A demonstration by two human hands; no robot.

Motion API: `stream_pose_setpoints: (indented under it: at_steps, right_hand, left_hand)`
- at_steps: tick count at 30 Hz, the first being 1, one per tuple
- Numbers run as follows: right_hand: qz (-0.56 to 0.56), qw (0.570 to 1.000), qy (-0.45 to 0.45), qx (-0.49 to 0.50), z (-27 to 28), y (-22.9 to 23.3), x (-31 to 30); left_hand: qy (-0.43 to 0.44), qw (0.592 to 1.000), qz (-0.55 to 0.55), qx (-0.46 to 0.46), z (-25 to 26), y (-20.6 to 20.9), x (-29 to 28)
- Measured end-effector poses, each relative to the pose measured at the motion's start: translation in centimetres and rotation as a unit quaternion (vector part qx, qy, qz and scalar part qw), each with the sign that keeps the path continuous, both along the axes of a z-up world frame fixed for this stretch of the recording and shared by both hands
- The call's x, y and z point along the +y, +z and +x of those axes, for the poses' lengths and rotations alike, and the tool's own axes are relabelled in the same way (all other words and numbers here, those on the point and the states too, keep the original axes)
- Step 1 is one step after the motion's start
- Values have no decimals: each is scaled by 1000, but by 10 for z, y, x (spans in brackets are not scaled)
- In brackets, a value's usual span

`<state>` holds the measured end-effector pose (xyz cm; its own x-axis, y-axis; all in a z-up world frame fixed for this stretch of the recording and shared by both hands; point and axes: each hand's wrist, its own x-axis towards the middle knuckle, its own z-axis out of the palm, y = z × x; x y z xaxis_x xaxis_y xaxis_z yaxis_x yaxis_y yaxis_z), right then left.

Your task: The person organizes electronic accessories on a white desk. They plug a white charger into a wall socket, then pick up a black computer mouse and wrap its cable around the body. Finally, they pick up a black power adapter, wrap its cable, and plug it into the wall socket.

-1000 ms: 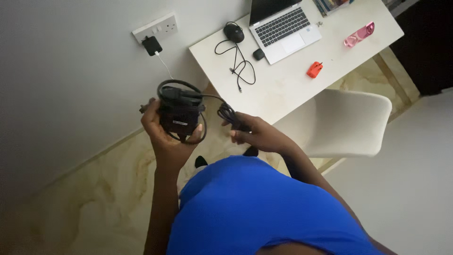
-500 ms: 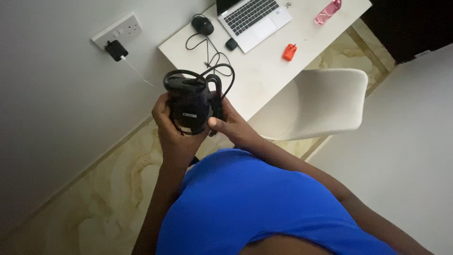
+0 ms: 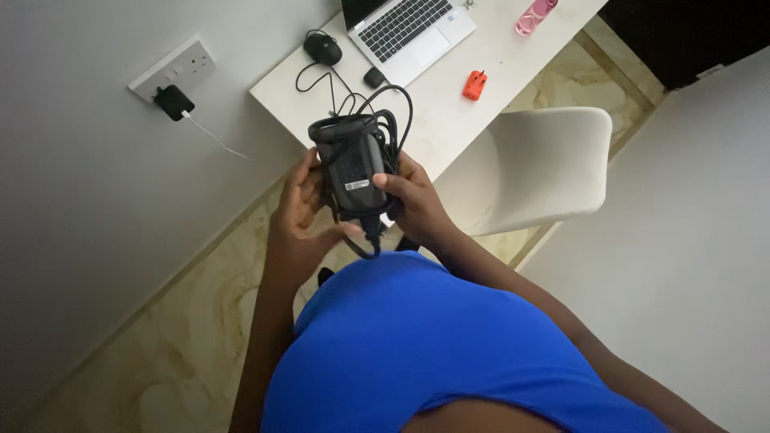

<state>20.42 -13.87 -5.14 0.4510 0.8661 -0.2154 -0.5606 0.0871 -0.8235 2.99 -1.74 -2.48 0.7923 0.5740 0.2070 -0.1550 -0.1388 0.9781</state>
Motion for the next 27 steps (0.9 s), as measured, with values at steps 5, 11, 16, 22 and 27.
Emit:
stream_pose_setpoints:
  at_steps: [5,11,16,22,27]
  right_hand:
    - [35,999,3,26,9,1,-3]
    - [38,996,66,-47,26,13,1]
    - [14,981,162,-108,35,33,4]
    - [-28,952,270,-143,41,41,6]
    - [-37,949,279,-144,35,42,8]
  left_hand:
    - [161,948,-128,245,1,13,10]
    - [23,994,76,76,10,39,38]
    - [-30,978,-33,202,32,76,43]
    - [-95,960,11,263,30,78,34]
    - [-21,968,-89,235,27,49,21]
